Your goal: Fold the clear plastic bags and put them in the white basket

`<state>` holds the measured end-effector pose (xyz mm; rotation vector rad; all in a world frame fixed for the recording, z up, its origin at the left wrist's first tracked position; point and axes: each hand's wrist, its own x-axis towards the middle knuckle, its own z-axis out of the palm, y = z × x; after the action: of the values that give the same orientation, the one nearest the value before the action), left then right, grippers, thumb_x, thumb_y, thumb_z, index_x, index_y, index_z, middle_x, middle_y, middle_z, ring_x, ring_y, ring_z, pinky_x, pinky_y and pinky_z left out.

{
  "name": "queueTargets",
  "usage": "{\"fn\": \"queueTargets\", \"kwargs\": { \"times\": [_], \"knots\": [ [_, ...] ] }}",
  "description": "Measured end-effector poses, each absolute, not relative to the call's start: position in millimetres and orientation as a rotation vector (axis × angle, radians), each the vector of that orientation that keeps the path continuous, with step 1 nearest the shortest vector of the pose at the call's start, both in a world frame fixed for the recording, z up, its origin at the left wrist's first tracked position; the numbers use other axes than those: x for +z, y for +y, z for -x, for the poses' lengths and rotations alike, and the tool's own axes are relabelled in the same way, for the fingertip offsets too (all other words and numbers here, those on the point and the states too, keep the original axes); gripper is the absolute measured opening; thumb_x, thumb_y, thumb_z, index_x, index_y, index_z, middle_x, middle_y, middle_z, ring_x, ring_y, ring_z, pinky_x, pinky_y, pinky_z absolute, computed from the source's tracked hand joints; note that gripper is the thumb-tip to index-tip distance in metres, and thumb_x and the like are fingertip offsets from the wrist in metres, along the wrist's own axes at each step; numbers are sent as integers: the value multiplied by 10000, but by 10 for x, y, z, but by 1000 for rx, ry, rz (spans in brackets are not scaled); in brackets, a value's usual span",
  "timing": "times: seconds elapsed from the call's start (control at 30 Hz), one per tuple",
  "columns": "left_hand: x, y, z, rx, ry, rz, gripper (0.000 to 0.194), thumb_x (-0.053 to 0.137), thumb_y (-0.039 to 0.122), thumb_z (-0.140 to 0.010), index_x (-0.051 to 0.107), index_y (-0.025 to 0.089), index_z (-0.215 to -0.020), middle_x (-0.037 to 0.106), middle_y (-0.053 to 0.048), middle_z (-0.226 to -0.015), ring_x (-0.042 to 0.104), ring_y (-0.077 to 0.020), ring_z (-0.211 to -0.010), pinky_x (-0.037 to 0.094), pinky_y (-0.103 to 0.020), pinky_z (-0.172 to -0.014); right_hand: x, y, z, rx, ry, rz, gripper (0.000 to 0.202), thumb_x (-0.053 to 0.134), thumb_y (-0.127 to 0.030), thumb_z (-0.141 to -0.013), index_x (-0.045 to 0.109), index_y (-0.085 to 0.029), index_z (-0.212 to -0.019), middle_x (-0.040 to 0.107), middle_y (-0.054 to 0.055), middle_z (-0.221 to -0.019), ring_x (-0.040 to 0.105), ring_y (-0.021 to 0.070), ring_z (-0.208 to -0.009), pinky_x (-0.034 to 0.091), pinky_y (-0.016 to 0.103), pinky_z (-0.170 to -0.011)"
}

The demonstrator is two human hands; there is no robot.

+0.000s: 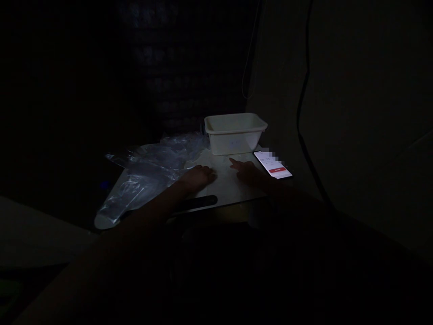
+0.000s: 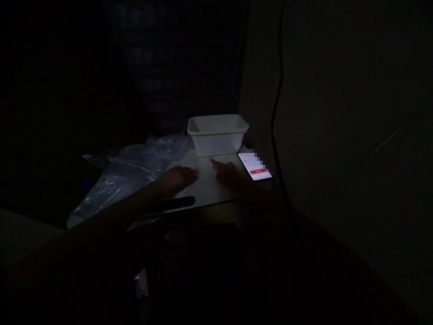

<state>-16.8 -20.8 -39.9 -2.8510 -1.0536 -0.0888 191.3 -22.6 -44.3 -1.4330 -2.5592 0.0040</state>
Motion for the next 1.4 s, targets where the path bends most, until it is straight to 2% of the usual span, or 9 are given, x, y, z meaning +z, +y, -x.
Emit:
{"fn": "queueTargets", "kwargs": {
  "times": [0.2, 0.33, 0.53, 0.63, 0.77, 0.9, 1.1, 1.33, 1.4],
  "knots": [
    [-387, -243, 94, 47, -913, 2768, 259, 288, 213, -814, 493, 154, -962, 494, -82, -1074, 440, -171, -955, 284, -302, -789, -403, -239, -1923, 69, -2524, 1407, 562, 323, -82, -663, 258, -65, -1221, 471, 101, -1140, 443, 183, -1010, 330, 321, -829],
    [-352, -328, 117, 24, -706, 2809, 280, 299, 113, -802, 451, 176, -1030, 428, -67, -1171, 368, -161, -1065, 277, -294, -828, -408, -260, -2010, 79, -2475, 1432, 572, 338, -83, -649, 274, -78, -1218, 487, 81, -1126, 473, 182, -965, 355, 307, -811],
    [-402, -374, 116, -27, -504, 2875, 223, 353, 98, -781, 513, 137, -932, 492, -108, -1095, 409, -167, -1038, 304, -298, -843, -428, -255, -2225, 110, -2416, 1430, 565, 345, -85, -643, 299, -85, -1206, 514, 88, -1093, 519, 170, -891, 403, 298, -760],
    [-431, -384, 82, -129, -668, 2887, 212, 339, 125, -787, 513, 131, -907, 527, -114, -1025, 454, -160, -978, 332, -292, -823, -465, -236, -2296, 120, -2387, 1382, 562, 342, -90, -647, 303, -107, -1207, 526, 87, -1077, 532, 163, -869, 414, 300, -749],
    [-439, -400, 76, -282, -1075, 2892, 211, 317, 201, -788, 518, 139, -803, 573, -86, -814, 527, -156, -782, 389, -272, -709, -520, -255, -2345, 171, -2405, 1351, 597, 327, -50, -620, 303, -133, -1211, 536, 73, -1064, 545, 162, -830, 438, 299, -698],
    [-454, -399, 99, -435, -1332, 2918, 185, 345, 175, -748, 518, 146, -807, 577, -70, -804, 533, -154, -737, 395, -253, -655, -578, -331, -2375, 211, -2438, 1368, 567, 363, -76, -633, 342, -163, -1193, 537, 75, -1057, 551, 180, -806, 451, 305, -663],
    [-441, -385, 85, -680, -1602, 2939, 180, 377, 155, -710, 532, 146, -801, 585, -40, -721, 534, -135, -655, 393, -232, -599, -613, -479, -2395, 180, -2563, 1239, 558, 459, -195, -630, 362, -141, -1177, 450, 99, -1156, 424, 221, -1030, 358, 365, -845],
    [-488, -299, 95, -935, -1753, 2875, 166, 383, 216, -710, 531, 149, -743, 576, -19, -671, 530, -122, -615, 400, -224, -574, -616, -525, -2327, 178, -2563, 1171, 590, 513, -250, -612, 354, -186, -1177, 431, 93, -1175, 397, 241, -1056, 333, 408, -848],
    [-495, -297, 95, -958, -1787, 2866, 159, 389, 215, -704, 531, 151, -732, 577, -18, -663, 530, -121, -610, 404, -227, -574, -624, -506, -2293, 209, -2507, 1186, 497, 490, -259, -644, 409, -207, -1131, 465, 79, -1142, 424, 221, -1032, 352, 392, -836]
  ]
}}
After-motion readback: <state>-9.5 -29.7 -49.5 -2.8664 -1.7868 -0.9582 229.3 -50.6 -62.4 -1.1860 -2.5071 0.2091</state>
